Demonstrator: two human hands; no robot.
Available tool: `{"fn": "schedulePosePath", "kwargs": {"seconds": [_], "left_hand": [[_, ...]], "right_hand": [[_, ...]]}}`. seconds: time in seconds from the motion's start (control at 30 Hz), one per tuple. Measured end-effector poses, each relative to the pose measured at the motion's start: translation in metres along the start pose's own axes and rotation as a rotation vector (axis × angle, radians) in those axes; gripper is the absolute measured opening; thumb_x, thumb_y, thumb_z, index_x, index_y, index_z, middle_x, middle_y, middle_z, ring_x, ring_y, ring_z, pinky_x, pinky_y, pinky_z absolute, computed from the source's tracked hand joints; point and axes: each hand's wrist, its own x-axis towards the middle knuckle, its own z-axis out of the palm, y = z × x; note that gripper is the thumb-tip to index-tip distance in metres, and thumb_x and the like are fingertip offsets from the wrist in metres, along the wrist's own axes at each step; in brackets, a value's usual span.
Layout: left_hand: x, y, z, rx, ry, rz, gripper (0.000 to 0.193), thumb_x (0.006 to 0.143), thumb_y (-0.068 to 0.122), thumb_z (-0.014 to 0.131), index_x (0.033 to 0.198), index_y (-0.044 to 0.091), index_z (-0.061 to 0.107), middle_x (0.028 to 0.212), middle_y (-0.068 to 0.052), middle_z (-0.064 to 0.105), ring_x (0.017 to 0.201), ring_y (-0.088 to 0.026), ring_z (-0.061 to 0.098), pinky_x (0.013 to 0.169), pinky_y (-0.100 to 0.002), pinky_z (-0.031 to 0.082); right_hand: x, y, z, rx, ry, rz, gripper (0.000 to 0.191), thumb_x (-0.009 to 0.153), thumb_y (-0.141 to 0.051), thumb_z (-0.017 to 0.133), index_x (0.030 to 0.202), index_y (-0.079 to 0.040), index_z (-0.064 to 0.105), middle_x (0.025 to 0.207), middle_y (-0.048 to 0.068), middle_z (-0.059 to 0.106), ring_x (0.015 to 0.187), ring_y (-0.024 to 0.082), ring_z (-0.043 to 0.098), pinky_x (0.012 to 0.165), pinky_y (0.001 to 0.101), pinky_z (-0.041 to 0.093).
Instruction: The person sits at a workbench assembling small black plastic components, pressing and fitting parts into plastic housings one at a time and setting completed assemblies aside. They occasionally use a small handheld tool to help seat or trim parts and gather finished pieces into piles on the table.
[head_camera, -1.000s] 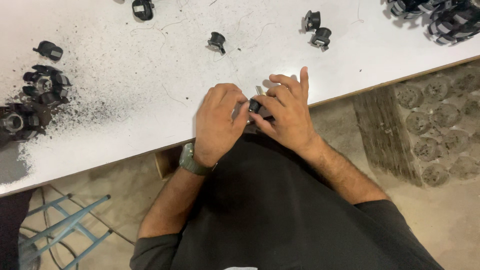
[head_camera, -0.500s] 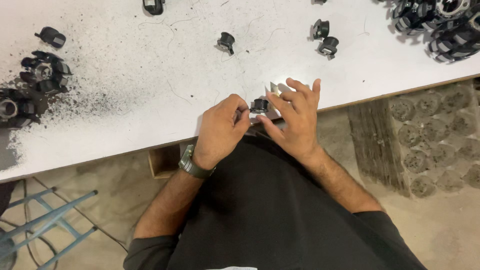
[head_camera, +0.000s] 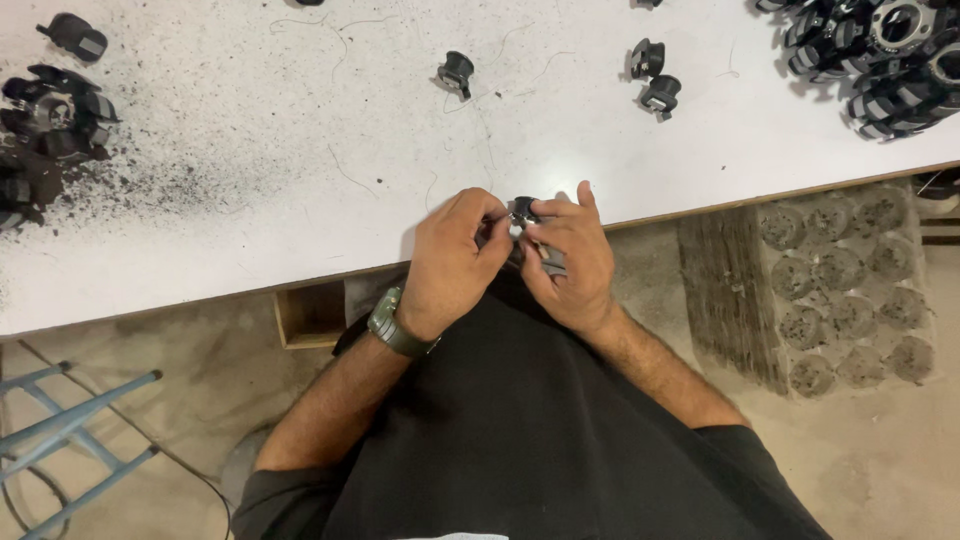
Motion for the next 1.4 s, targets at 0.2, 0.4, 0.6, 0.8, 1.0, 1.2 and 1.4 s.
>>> {"fn": "schedulePosePath", "kwargs": {"seconds": [0.2, 0.4, 0.6, 0.8, 1.0, 1.2, 1.4], "left_hand": [[-0.001, -0.003, 0.004, -0.053, -0.002, -0.018, 0.008, 0.093, 0.004, 0.069, 0.095, 0.003, 0.062, 0.086, -0.007, 0.068, 0.069, -0.016, 0.064, 0.059, -0.031, 0.052], [0.002, 0.009, -0.011, 0.161, -0.060, 0.010, 0.008, 0.092, 0.008, 0.072, 0.098, 0.008, 0.066, 0.095, -0.005, 0.070, 0.072, -0.015, 0.065, 0.060, -0.032, 0.053], [0.059, 0.000, -0.070, 0.835, 0.034, 0.412, 0.050, 0.084, 0.003, 0.069, 0.134, 0.007, 0.063, 0.135, -0.019, 0.058, 0.102, -0.025, 0.062, 0.072, -0.033, 0.054], [0.118, -0.002, -0.054, 0.955, -0.273, 0.477, 0.046, 0.093, -0.004, 0.063, 0.135, 0.013, 0.065, 0.119, -0.019, 0.063, 0.093, -0.026, 0.062, 0.071, -0.036, 0.054], [0.088, 0.019, -0.063, 0.306, -0.304, 0.276, 0.031, 0.088, 0.007, 0.075, 0.117, 0.005, 0.065, 0.107, -0.008, 0.068, 0.101, -0.028, 0.062, 0.088, -0.042, 0.051], [0.022, 0.021, -0.057, 0.315, -0.091, 0.259, 0.030, 0.081, 0.015, 0.085, 0.107, 0.008, 0.071, 0.099, -0.010, 0.065, 0.099, -0.030, 0.060, 0.091, -0.044, 0.048], [-0.015, 0.013, -0.053, 0.333, 0.025, 0.341, 0.029, 0.085, 0.015, 0.085, 0.110, 0.010, 0.072, 0.103, -0.006, 0.070, 0.107, -0.026, 0.063, 0.111, -0.053, 0.043]], "right_hand": [[-0.001, 0.001, -0.003, -0.009, -0.022, 0.003, 0.031, 0.087, 0.010, 0.077, 0.110, -0.006, 0.063, 0.100, 0.007, 0.068, 0.117, 0.028, 0.068, 0.129, 0.0577, 0.029], [0.005, 0.011, -0.020, -0.095, -0.026, 0.007, 0.030, 0.090, 0.007, 0.075, 0.113, -0.006, 0.062, 0.108, 0.011, 0.067, 0.117, 0.030, 0.068, 0.129, 0.0594, 0.027], [0.050, 0.031, -0.051, -0.033, 0.188, 0.256, 0.024, 0.100, 0.006, 0.060, 0.119, -0.007, 0.059, 0.115, 0.012, 0.066, 0.100, 0.023, 0.069, 0.103, 0.0510, 0.047], [0.055, -0.041, -0.008, 0.034, -0.339, -0.134, 0.033, 0.082, 0.002, 0.066, 0.113, -0.006, 0.064, 0.114, 0.018, 0.062, 0.115, 0.039, 0.061, 0.115, 0.0566, 0.040], [0.045, -0.048, -0.049, 0.549, -0.598, -0.153, 0.020, 0.093, 0.002, 0.068, 0.110, -0.009, 0.069, 0.108, 0.008, 0.063, 0.119, 0.026, 0.065, 0.127, 0.0598, 0.037], [0.036, -0.003, -0.090, 0.048, -0.315, 0.091, 0.027, 0.085, 0.002, 0.062, 0.103, -0.013, 0.074, 0.097, 0.004, 0.059, 0.121, 0.027, 0.063, 0.126, 0.0613, 0.032], [0.034, -0.032, -0.063, -0.129, -0.307, 0.027, 0.030, 0.087, -0.015, 0.077, 0.116, -0.010, 0.073, 0.111, 0.010, 0.056, 0.125, 0.032, 0.053, 0.119, 0.0678, 0.024]]}}
